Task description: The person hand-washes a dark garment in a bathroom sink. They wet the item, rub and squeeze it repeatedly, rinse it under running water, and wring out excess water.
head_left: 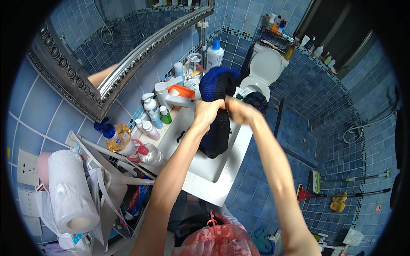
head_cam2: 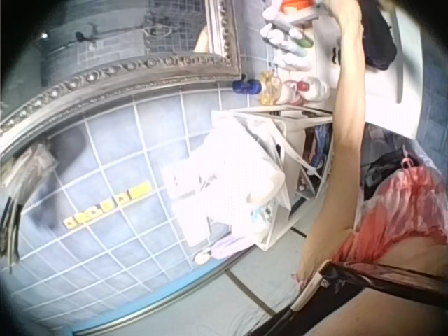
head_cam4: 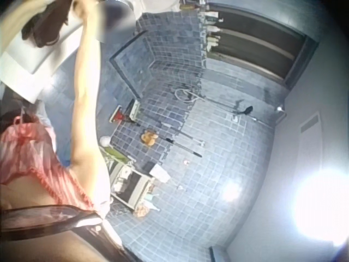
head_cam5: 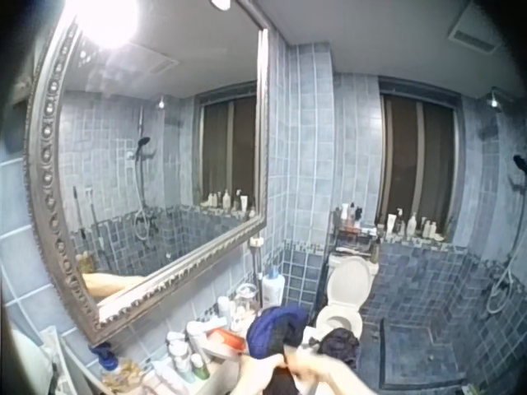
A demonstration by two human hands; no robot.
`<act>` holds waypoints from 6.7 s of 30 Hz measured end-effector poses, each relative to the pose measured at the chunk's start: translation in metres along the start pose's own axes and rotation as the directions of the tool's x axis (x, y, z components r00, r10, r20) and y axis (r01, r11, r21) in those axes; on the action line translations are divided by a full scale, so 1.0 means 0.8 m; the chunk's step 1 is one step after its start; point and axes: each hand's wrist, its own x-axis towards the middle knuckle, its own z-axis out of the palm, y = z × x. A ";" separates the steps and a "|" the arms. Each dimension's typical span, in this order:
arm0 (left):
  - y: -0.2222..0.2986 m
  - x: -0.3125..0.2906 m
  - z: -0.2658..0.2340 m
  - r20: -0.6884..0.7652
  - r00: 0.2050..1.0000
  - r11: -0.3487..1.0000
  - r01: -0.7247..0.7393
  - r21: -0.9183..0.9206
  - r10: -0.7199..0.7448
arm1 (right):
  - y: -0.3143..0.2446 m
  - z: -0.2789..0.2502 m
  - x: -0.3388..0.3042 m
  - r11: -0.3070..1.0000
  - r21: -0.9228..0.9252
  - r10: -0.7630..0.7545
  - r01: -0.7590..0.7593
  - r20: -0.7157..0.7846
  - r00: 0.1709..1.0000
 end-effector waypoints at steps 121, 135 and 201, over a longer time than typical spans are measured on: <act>-0.038 -0.051 0.007 0.102 0.880 0.880 -0.471 0.068 0.463 | -0.081 0.057 -0.004 0.889 0.345 -0.090 0.301 -0.512 0.854; -0.106 -0.018 -0.035 0.111 0.945 0.876 -0.328 0.354 0.309 | -0.158 0.075 -0.047 0.849 0.262 -0.270 0.460 -0.533 0.802; -0.184 0.022 -0.098 -0.069 0.998 0.944 0.017 0.329 0.006 | -0.051 0.074 -0.056 0.923 -0.140 -0.383 0.359 -0.236 0.893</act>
